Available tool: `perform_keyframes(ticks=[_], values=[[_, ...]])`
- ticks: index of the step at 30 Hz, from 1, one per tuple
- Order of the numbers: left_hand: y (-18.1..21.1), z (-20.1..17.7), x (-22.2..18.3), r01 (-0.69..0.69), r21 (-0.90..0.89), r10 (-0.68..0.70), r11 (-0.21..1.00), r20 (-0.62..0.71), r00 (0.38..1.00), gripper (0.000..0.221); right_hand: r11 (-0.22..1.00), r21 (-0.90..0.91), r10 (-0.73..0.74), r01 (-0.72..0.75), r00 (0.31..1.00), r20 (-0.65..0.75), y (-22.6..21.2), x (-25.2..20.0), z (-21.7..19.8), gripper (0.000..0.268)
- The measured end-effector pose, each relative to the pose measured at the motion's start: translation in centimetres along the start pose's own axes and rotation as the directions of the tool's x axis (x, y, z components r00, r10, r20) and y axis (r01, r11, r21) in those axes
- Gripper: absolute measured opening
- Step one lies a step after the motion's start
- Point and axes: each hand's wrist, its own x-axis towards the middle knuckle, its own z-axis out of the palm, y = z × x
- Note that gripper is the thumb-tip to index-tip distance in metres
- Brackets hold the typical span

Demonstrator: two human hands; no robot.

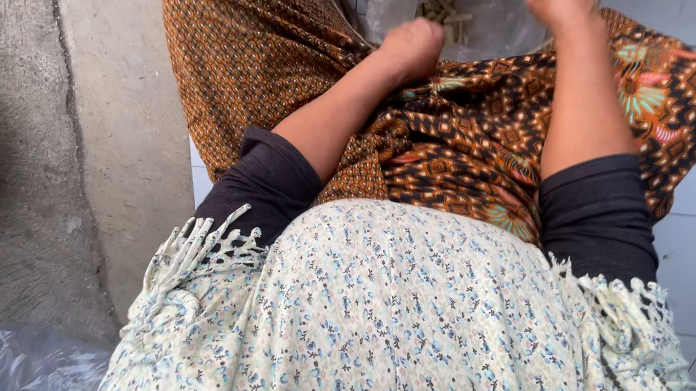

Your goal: The person puts a small amount of filling onto pieces of dough using a spoon and folds the dough into triangular packets by hand.

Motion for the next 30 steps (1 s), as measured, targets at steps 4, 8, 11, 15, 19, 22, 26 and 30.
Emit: perform_keyframes(ticks=[4, 8, 11, 15, 19, 22, 26, 30], values=[[-1.4, -5.1, 1.6, 0.057, -0.150, -0.097, 0.987, -0.279, 0.955, 0.033, 0.960, 0.159, -0.215, 0.231, 0.970, -0.110, -6.8, 0.6, -4.0, 0.020], [-3.3, -8.0, 3.5, 0.032, 0.040, -0.007, 0.999, -0.519, 0.855, 0.052, 0.902, 0.318, -0.212, 0.290, 0.942, -0.259, -13.6, 3.3, -5.9, 0.016], [-6.5, -11.1, 4.1, 0.237, -0.129, -0.269, 0.963, -0.501, 0.822, 0.025, 0.864, 0.272, -0.342, 0.425, 0.890, -0.302, -18.1, 8.2, -5.5, 0.012], [-12.8, -14.8, 1.4, 0.063, -0.499, -0.471, 0.864, -0.761, 0.446, 0.038, 0.749, 0.254, -0.520, 0.611, 0.781, -0.345, -26.2, 15.1, -1.2, 0.010], [-15.8, -16.4, -0.9, 0.096, -0.649, -0.629, 0.754, -0.673, 0.390, 0.047, 0.775, 0.104, -0.581, 0.623, 0.769, -0.267, -31.6, 18.0, 2.5, 0.022], [-16.7, -17.2, -1.3, 0.331, -0.694, -0.717, 0.639, -0.383, 0.582, 0.028, 0.826, -0.011, -0.559, 0.563, 0.817, -0.143, -33.0, 18.4, 4.0, 0.036], [-16.7, -17.6, -1.4, 0.274, -0.634, -0.652, 0.723, -0.496, 0.573, 0.023, 0.797, -0.104, -0.600, 0.595, 0.761, -0.247, -32.7, 19.1, 4.3, 0.033], [-16.0, -17.4, 0.7, -0.207, -0.641, -0.517, 0.739, -0.737, 0.436, 0.025, 0.853, -0.039, -0.519, 0.520, 0.841, -0.154, -32.1, 19.9, 3.8, 0.016]])
